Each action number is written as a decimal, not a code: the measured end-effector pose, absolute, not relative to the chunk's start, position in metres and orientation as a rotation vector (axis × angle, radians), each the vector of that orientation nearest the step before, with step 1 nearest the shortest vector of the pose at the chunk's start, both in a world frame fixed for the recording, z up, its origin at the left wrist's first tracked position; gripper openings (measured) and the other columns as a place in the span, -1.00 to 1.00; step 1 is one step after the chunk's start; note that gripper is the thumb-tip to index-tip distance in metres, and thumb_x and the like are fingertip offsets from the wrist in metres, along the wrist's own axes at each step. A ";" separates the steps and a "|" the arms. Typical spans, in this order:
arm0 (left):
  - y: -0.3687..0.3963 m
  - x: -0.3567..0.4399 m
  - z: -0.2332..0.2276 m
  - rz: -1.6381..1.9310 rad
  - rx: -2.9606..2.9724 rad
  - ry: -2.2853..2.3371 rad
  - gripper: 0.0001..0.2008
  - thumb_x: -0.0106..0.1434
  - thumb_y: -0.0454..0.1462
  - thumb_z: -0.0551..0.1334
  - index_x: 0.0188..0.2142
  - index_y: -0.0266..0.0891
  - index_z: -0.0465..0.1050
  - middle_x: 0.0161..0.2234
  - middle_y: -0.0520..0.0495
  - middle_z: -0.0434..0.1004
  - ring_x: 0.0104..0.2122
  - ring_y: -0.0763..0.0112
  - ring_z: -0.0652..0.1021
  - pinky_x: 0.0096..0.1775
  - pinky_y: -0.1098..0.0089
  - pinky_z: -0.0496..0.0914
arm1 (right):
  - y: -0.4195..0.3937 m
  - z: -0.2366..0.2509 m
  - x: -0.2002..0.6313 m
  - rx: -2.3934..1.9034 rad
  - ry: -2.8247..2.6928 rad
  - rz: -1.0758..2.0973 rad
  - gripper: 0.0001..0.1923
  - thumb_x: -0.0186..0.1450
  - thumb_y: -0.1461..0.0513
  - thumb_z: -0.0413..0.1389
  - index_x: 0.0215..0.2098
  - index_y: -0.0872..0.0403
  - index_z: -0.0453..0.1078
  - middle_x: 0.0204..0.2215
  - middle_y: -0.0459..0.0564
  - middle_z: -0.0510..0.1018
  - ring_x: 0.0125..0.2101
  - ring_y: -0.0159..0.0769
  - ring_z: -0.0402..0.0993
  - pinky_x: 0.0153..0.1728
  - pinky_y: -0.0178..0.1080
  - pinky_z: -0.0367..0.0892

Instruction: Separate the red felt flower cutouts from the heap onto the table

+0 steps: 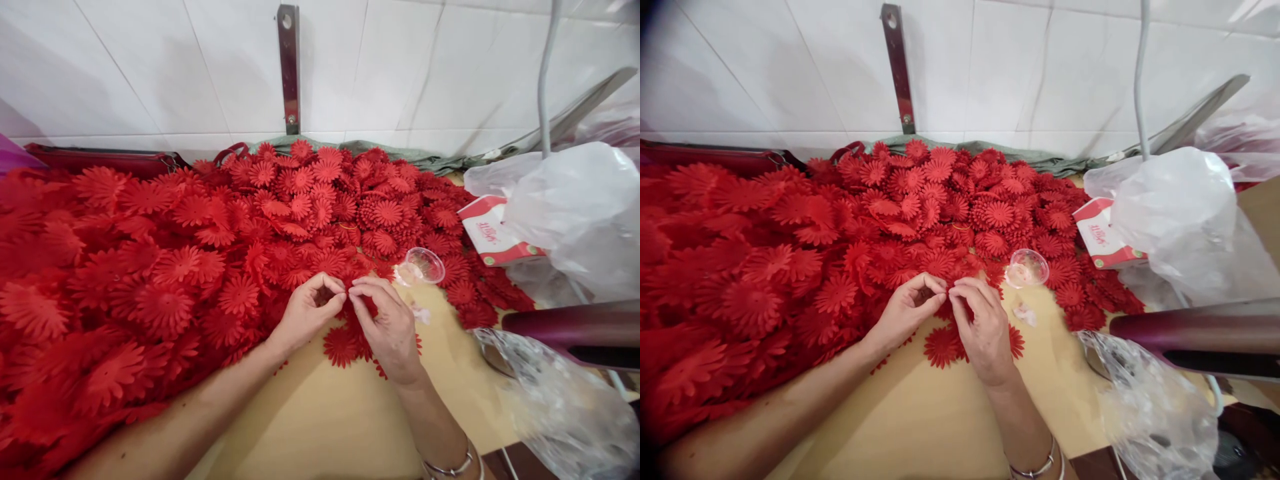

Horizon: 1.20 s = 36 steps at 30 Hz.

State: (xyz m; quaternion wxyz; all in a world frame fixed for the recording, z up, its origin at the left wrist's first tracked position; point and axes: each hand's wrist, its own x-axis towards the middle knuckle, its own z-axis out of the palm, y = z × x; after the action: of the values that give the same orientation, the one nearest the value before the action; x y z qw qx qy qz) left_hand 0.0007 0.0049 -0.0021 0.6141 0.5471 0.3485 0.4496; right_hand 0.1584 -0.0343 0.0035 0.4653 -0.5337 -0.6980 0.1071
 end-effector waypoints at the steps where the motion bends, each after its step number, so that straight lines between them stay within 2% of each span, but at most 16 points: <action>1: 0.005 0.001 -0.002 1.035 1.262 0.803 -0.79 0.23 -0.16 0.35 -0.36 -0.24 0.42 -0.30 -0.03 0.51 -0.25 0.41 0.50 -0.11 0.37 0.39 | -0.034 0.004 0.158 -1.313 -1.709 0.266 -0.83 0.42 0.30 0.11 -0.08 -0.02 0.49 -0.14 0.02 0.61 -0.08 -0.23 0.56 0.01 -0.07 0.48; 4: 0.005 0.001 -0.003 1.026 1.255 0.801 -0.80 0.25 -0.17 0.34 -0.34 -0.25 0.43 -0.28 -0.05 0.54 -0.23 0.39 0.51 -0.08 0.35 0.39 | -0.034 0.004 0.158 -1.308 -1.714 0.292 -0.76 0.43 0.31 0.09 0.01 -0.04 0.49 -0.09 0.03 0.60 -0.07 -0.24 0.56 0.01 -0.08 0.48; 8: 0.005 0.001 -0.005 1.038 1.236 0.791 -0.80 0.24 -0.16 0.35 -0.34 -0.26 0.44 -0.26 -0.06 0.55 -0.22 0.40 0.52 -0.07 0.35 0.40 | -0.035 0.004 0.157 -1.300 -1.706 0.296 -0.80 0.42 0.31 0.11 -0.07 -0.02 0.52 -0.12 0.03 0.61 -0.09 -0.24 0.56 0.01 -0.08 0.49; 31: 0.006 0.001 -0.007 1.043 1.184 0.810 -0.76 0.19 -0.15 0.40 -0.34 -0.26 0.46 -0.26 -0.05 0.55 -0.24 0.42 0.52 -0.09 0.38 0.40 | -0.034 0.000 0.156 -1.290 -1.691 0.167 -0.86 0.40 0.32 0.15 -0.15 0.02 0.55 -0.16 0.04 0.65 -0.12 -0.24 0.59 -0.01 -0.06 0.52; 36: 0.006 0.001 -0.005 1.040 1.128 0.829 -0.76 0.17 -0.17 0.42 -0.24 -0.25 0.52 -0.27 -0.04 0.59 -0.25 0.43 0.54 -0.08 0.38 0.43 | -0.034 0.001 0.156 -1.298 -1.693 0.165 -0.85 0.40 0.31 0.14 -0.16 0.01 0.55 -0.14 0.05 0.64 -0.11 -0.24 0.59 -0.02 -0.06 0.52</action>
State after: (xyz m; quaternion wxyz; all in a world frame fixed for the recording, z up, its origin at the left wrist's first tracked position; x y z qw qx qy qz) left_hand 0.0006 0.0065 -0.0047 0.6433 0.4953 0.3638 0.4566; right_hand 0.1560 -0.0342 0.0009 0.4804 -0.5320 -0.6940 0.0675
